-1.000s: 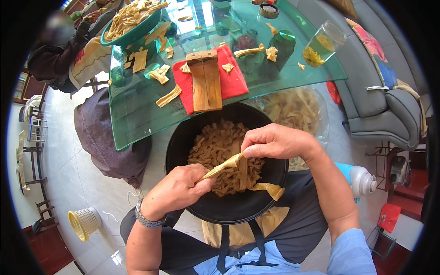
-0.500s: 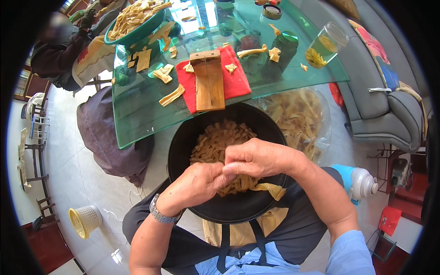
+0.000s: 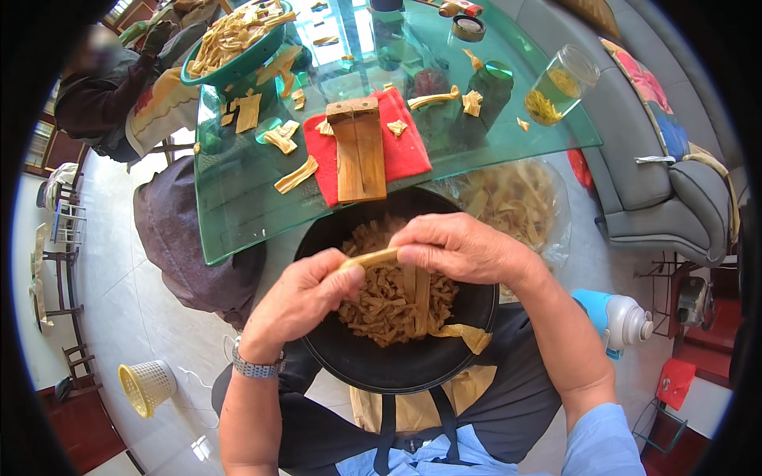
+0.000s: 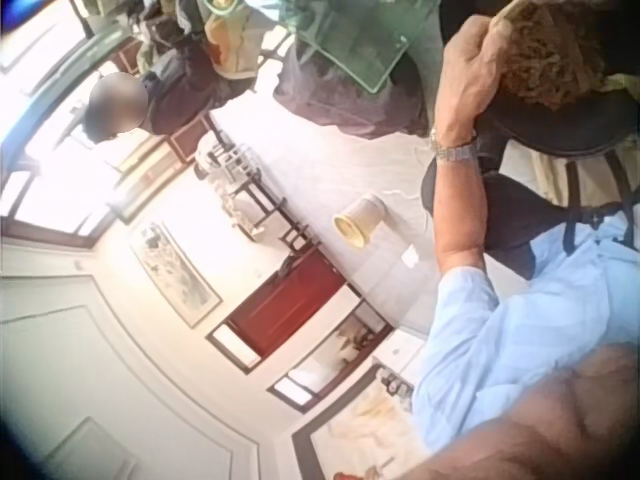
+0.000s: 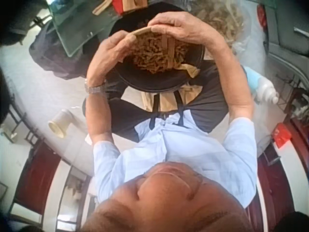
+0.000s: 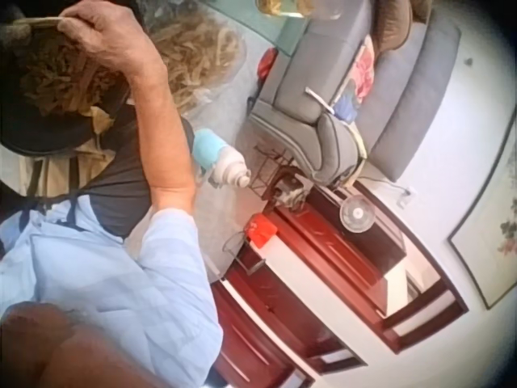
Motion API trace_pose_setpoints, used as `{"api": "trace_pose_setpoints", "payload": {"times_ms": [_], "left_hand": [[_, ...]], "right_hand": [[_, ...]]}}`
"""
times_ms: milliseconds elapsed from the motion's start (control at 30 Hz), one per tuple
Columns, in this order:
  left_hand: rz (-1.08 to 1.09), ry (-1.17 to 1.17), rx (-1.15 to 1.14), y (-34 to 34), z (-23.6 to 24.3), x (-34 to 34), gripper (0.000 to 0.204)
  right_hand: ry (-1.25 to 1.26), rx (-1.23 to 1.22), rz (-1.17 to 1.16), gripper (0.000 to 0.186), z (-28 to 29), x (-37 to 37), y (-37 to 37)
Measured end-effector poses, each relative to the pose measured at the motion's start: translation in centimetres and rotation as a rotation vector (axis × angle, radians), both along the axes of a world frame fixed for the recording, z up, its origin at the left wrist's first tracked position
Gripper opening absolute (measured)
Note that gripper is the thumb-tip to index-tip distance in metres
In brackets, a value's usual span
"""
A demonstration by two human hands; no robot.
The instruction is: The person sits cross-legged and repeatedly picks up dried, flat, noodle-like food items from a bowl on their lap, tearing them into smaller pieces and placing them back into the bowl. A second person is visible in the background performing a similar task.
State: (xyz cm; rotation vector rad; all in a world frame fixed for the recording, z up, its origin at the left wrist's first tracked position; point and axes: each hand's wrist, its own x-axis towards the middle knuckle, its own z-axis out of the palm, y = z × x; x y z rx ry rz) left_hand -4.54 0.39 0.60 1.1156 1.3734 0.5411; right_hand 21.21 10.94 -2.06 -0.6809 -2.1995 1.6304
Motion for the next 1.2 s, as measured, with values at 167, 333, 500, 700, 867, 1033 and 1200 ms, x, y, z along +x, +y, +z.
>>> {"api": "trace_pose_setpoints", "payload": {"times_ms": [167,333,500,700,867,1033,1200], "left_hand": [[0.211,-0.037,0.227,2.8,0.1,-0.6,0.029],[0.292,0.034,0.505,5.6,0.2,-0.3,0.02],[0.329,0.157,0.699,7.9,-0.3,-0.6,0.017],[0.305,0.365,0.745,8.7,-1.6,-0.7,0.019],[0.251,0.521,0.749,8.2,-3.0,-0.7,0.019],[0.358,0.265,0.66,6.8,-1.4,-1.1,0.018],[0.434,-0.044,0.426,5.8,0.9,-1.1,0.016]], "right_hand": [[0.032,-0.067,-0.278,0.024,0.5,-0.9,1.8],[0.165,0.067,-0.437,0.024,0.4,-2.4,3.5],[0.224,0.313,-0.487,0.027,-0.3,-3.6,5.1],[0.133,0.307,-0.502,0.026,-1.2,-4.2,5.5],[0.006,0.313,-0.466,0.028,-2.3,-3.5,5.3],[0.016,-0.267,-0.307,0.03,0.0,-2.8,4.1],[0.063,-0.507,-0.159,0.039,1.8,-1.9,3.9]]}}
